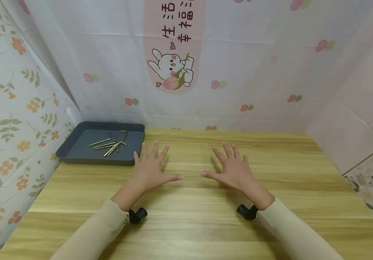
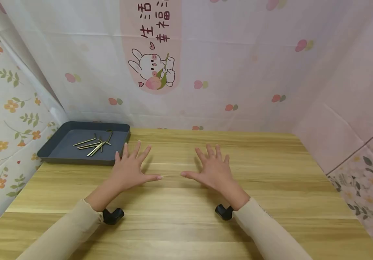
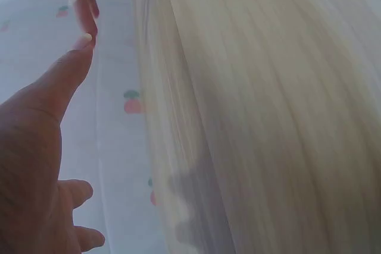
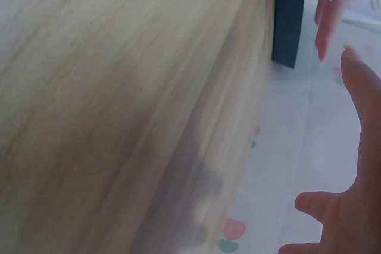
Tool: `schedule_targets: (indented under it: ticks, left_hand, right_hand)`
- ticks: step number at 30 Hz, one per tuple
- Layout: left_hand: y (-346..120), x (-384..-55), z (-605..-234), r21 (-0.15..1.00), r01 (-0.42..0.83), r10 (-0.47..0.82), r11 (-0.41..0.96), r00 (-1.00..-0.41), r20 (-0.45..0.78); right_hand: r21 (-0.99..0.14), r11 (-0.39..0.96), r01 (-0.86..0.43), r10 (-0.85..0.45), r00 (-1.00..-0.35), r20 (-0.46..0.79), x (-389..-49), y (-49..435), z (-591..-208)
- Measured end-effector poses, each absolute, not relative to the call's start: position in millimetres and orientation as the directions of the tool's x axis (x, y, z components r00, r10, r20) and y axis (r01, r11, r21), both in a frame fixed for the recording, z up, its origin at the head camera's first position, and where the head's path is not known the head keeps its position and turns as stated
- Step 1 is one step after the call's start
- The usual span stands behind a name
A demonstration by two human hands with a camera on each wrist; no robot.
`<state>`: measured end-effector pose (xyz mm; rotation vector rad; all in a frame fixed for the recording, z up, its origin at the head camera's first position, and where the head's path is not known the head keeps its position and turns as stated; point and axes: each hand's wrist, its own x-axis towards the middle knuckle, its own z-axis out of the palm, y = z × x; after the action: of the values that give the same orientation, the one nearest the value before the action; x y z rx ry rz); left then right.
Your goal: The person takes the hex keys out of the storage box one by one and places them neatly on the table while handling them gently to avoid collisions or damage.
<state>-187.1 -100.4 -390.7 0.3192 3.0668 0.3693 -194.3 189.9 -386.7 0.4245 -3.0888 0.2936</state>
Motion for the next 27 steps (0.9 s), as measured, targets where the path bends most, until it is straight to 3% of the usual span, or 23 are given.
schedule_targets:
  ticks: [8, 12, 16, 21, 27]
  left_hand:
    - [-128.4, -182.8, -389.8, 0.194, 0.187, 0.187, 0.963, -0.982, 0.019]
    - [-139.3, -184.1, -392.1, 0.242, 0.171, 0.167, 0.955, -0.985, 0.036]
    - [-155.9, -183.8, -395.4, 0.307, 0.132, 0.117, 0.942, -0.991, 0.065]
    - [-181.0, -182.9, -398.2, 0.407, 0.090, 0.041, 0.909, -0.991, 0.126]
    - [-216.7, -190.1, -402.0, 0.446, -0.104, -0.197, 0.889, -0.966, 0.169]
  right_hand:
    - [-0.151, 0.927, -0.344, -0.340, -0.939, 0.054, -200.2, 181.7, -382.2]
    - [-0.170, 0.890, -0.423, -0.418, -0.906, 0.067, -204.3, 174.4, -377.4]
    - [-0.260, 0.830, -0.493, -0.493, -0.867, 0.072, -206.2, 164.3, -374.3]
    - [-0.416, 0.788, -0.454, -0.478, -0.877, 0.051, -210.4, 155.1, -376.6]
    - [-0.597, 0.694, -0.403, -0.493, -0.870, 0.014, -214.3, 143.7, -378.1]
